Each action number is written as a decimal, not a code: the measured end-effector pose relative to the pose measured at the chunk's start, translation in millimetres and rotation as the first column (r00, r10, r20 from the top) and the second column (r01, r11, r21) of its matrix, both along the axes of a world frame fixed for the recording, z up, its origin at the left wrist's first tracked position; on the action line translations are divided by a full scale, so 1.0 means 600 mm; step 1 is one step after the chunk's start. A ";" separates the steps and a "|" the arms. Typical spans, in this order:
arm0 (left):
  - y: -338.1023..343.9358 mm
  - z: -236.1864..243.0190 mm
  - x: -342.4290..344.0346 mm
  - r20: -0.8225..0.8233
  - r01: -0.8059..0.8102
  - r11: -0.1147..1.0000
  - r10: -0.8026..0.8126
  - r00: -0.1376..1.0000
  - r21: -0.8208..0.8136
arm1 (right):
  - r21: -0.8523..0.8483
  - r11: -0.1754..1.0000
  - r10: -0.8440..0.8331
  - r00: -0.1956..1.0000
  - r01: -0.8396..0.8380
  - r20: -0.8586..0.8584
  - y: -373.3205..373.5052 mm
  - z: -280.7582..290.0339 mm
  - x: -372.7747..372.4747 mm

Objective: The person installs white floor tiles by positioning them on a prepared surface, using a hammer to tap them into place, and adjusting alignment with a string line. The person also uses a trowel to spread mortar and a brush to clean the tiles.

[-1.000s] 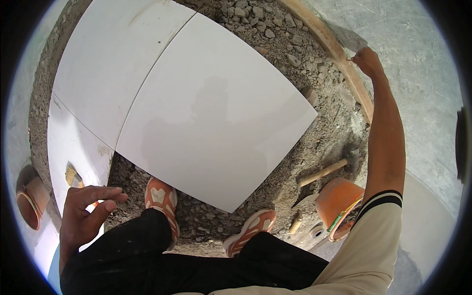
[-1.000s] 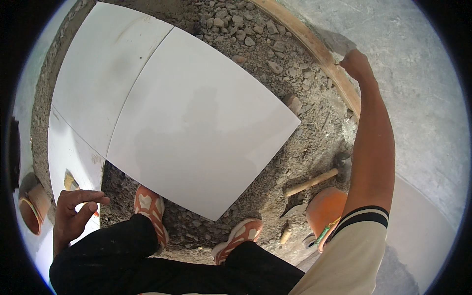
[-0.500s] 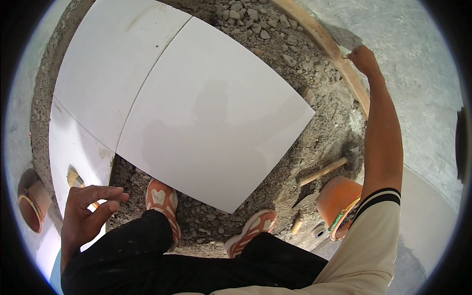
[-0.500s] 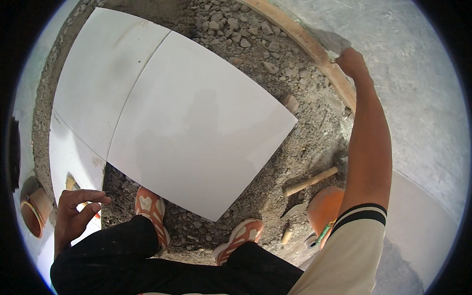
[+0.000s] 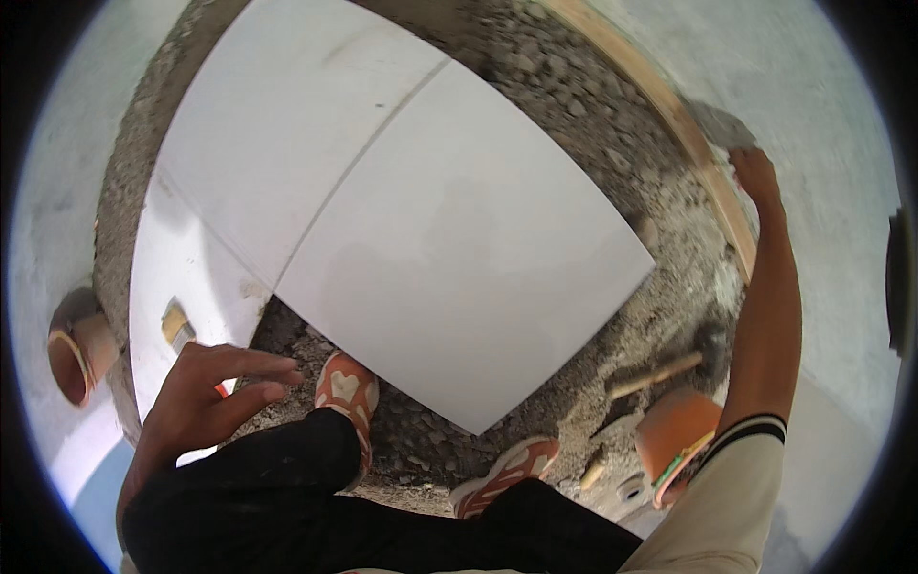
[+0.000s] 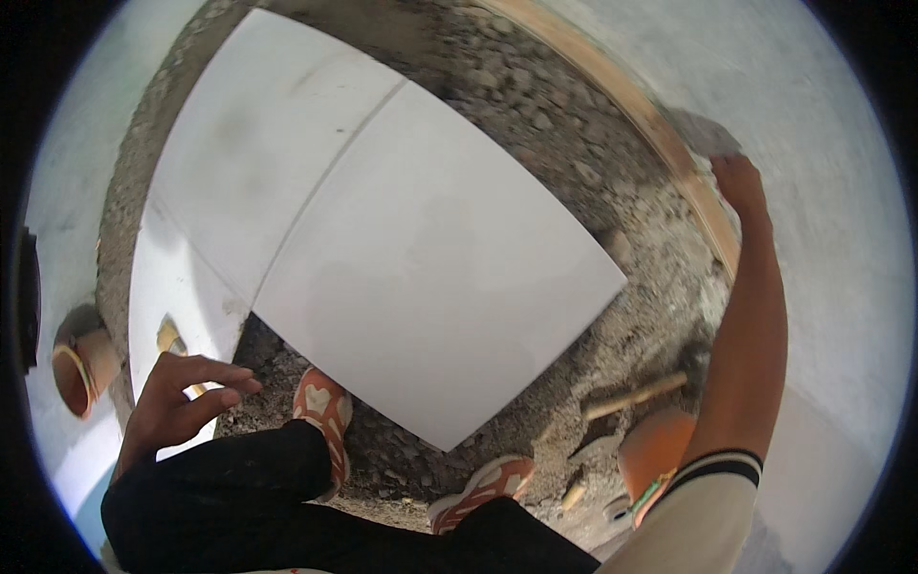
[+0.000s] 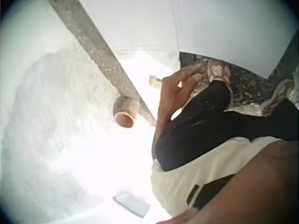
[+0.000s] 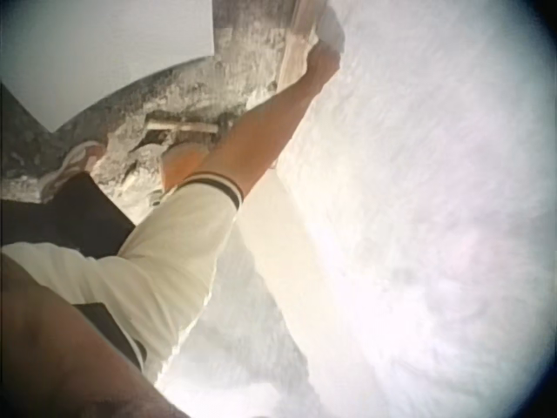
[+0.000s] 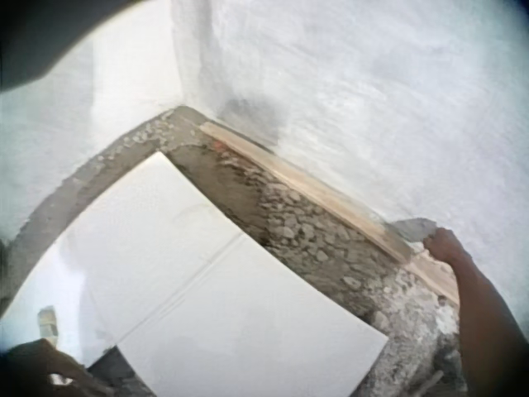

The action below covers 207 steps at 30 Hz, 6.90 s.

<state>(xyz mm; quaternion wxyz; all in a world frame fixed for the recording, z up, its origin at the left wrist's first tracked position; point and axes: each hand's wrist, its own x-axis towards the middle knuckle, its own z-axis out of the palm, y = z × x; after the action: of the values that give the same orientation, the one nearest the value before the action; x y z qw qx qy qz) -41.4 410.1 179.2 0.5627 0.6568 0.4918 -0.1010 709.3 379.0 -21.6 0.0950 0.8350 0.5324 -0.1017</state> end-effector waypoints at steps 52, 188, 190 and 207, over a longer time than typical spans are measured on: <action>-0.442 0.315 -0.164 -0.398 -0.800 0.468 0.698 0.595 -0.375 | 0.133 0.664 -0.286 0.414 0.736 -0.864 -0.447 0.368 -0.488; -1.856 -0.277 -1.627 0.041 -0.281 -0.642 0.362 -0.931 -0.714 | -0.227 0.198 0.071 0.245 -0.953 -0.967 -1.347 -0.001 -2.588; -1.855 -0.273 -1.628 0.029 -0.260 -0.641 0.347 -0.937 -0.722 | -0.266 0.189 0.075 0.284 -0.945 -0.956 -1.343 -0.001 -2.591; -1.852 -0.280 -1.629 -0.007 -0.263 -0.676 0.368 -0.930 -0.689 | -0.220 0.228 0.020 0.230 -0.949 -0.973 -1.349 -0.003 -2.590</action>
<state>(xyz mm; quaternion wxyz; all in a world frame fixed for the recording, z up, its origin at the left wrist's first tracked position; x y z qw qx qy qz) -1018.9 -700.8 11.3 0.4161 -0.3394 0.4724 0.6990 -844.8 -430.2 -23.6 0.2453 0.2130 0.6527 -0.6844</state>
